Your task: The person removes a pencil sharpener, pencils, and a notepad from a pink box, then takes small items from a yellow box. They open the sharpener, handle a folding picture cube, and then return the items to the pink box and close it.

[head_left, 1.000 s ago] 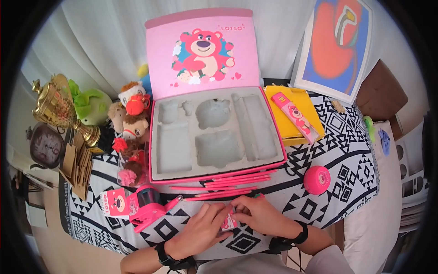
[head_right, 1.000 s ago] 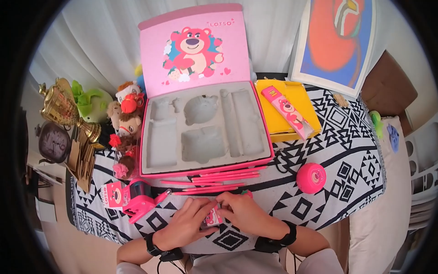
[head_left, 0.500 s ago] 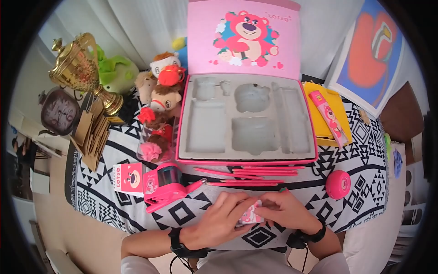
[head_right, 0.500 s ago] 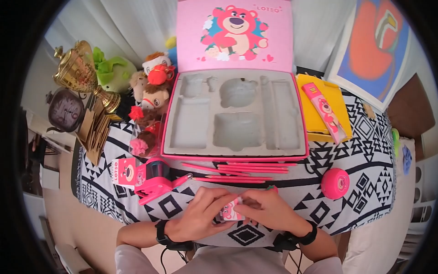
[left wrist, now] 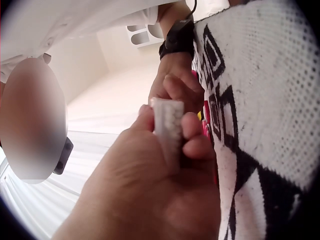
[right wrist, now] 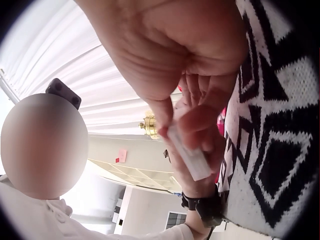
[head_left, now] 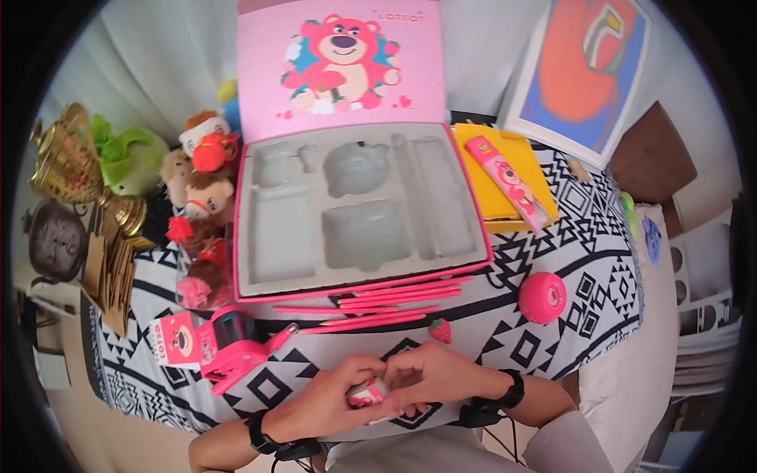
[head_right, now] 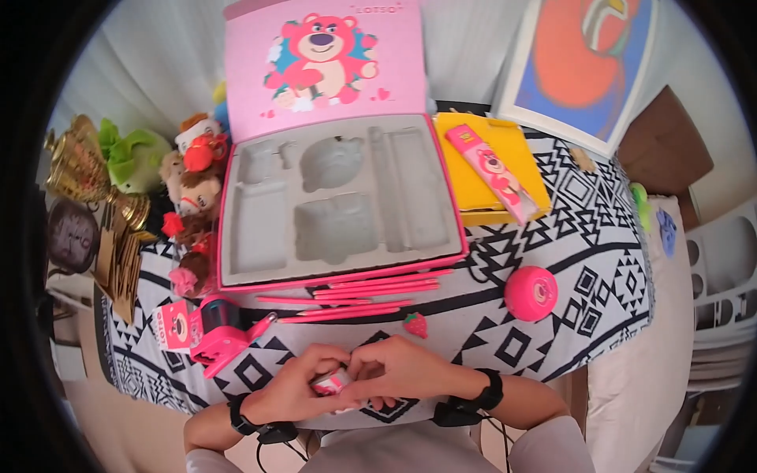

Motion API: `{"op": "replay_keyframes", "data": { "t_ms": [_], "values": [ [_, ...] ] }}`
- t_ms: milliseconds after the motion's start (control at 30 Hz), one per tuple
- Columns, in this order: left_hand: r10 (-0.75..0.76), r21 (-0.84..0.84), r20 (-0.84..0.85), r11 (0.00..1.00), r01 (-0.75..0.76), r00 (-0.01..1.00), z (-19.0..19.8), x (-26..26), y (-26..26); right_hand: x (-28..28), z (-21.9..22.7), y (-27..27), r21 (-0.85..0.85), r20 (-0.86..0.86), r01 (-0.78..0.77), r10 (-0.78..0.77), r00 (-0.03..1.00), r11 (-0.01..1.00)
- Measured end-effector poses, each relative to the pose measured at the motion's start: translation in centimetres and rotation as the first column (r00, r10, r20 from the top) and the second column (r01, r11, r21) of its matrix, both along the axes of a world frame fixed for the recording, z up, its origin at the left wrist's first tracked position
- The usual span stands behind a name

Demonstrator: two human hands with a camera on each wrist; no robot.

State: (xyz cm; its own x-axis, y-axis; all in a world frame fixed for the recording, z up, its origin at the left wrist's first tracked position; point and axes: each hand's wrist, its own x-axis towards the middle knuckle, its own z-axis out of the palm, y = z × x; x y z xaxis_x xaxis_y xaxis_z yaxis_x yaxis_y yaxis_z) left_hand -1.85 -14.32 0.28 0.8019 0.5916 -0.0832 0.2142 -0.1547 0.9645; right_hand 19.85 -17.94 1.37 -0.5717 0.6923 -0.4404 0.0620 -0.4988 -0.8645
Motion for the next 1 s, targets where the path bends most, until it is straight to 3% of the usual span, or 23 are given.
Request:
{"op": "replay_keyframes", "data": {
  "t_ms": [33,100,133,167,233,333,400,467,500,567,600,633,667,700,733,767,833,867,933,1000],
  "values": [
    [0.002,-0.045,0.101,0.999,0.002,0.995,0.3,-0.1,0.1,-0.1,-0.1,0.1,-0.001,0.009,0.018,-0.018,1.0,1.0],
    [-0.093,-0.08,0.141,0.991,0.105,0.986,0.2,-0.8,0.7,-0.4,-0.4,0.0,-0.187,-0.195,-0.181,0.144,0.97,0.966],
    [-0.165,-0.073,0.265,0.979,0.19,0.95,0.0,-0.7,0.9,-0.4,-0.7,0.0,-0.232,-0.315,-0.232,0.153,0.937,0.945],
    [-0.227,-0.06,0.381,0.961,0.269,0.896,-0.2,-0.5,1.0,-0.4,-1.2,-0.3,-0.238,-0.309,-0.211,0.132,0.942,0.948],
    [-0.174,-0.136,0.387,0.961,0.243,0.905,0.4,-0.3,1.0,-0.9,-2.3,-0.7,-0.266,-0.469,-0.245,0.097,0.878,0.932],
    [-0.188,-0.202,0.393,0.937,0.284,0.9,0.0,-0.9,1.1,-1.1,-2.5,-1.1,-0.261,-0.518,-0.346,0.171,0.838,0.901],
    [-0.068,-0.19,0.483,0.965,0.18,0.873,-0.5,-1.1,1.3,-1.6,-2.8,-1.7,-0.263,-0.557,-0.405,0.205,0.805,0.875],
    [0.157,-0.273,0.48,0.962,-0.023,0.863,-1.3,-1.5,1.4,-1.8,-2.9,-2.1,0.14,-0.493,-0.543,0.534,0.687,0.828],
    [0.251,-0.34,0.463,0.936,-0.091,0.85,-1.6,-1.7,1.7,-1.4,-2.5,-1.7,0.141,-0.489,-0.54,0.533,0.691,0.83],
    [0.292,-0.336,0.434,0.93,-0.147,0.852,-2.2,-1.4,2.2,0.7,-0.6,0.0,0.16,-0.214,-0.506,0.531,0.82,0.847],
    [0.34,-0.335,0.399,0.919,-0.21,0.852,-2.3,-1.3,2.4,2.2,0.8,0.6,0.09,-0.015,-0.342,0.345,0.939,0.935],
    [0.341,-0.333,0.406,0.919,-0.21,0.848,-2.2,-1.1,2.2,3.4,2.7,1.1,0.158,0.246,-0.144,0.103,0.964,0.977],
    [0.413,-0.359,0.337,0.887,-0.29,0.846,-2.1,-0.7,1.8,4.5,4.2,1.3,0.277,0.463,0.033,-0.163,0.871,0.96],
    [0.481,-0.378,0.266,0.849,-0.368,0.836,-2.0,-0.4,1.7,5.6,2.9,0.6,0.637,0.517,0.11,-0.528,0.673,0.763],
    [0.485,-0.373,0.279,0.85,-0.373,0.829,-1.9,-0.3,1.8,6.5,2.7,0.6,0.711,0.505,0.214,-0.698,0.507,0.67],
    [0.479,-0.47,0.257,0.821,-0.325,0.839,-1.8,-0.2,2.0,6.7,3.5,0.7,0.703,0.576,0.207,-0.715,0.397,0.681],
    [0.451,-0.653,0.207,0.725,-0.221,0.868,-1.6,-0.2,2.0,7.2,1.4,0.6,0.793,0.595,-0.02,-0.767,0.241,0.609],
    [0.412,-0.641,0.249,0.748,-0.169,0.877,-2.0,-0.2,2.1,7.1,0.8,0.7,0.795,0.592,-0.026,-0.767,0.246,0.605],
    [0.418,-0.649,0.26,0.743,-0.163,0.871,-1.6,0.5,1.7,6.9,-0.2,1.1,0.688,0.723,-0.029,-0.682,0.108,0.725],
    [0.394,-0.693,0.307,0.717,-0.08,0.866,-1.4,0.5,1.6,7.5,-1.1,1.9,0.698,0.714,-0.007,-0.694,0.091,0.716]
  ]
}}
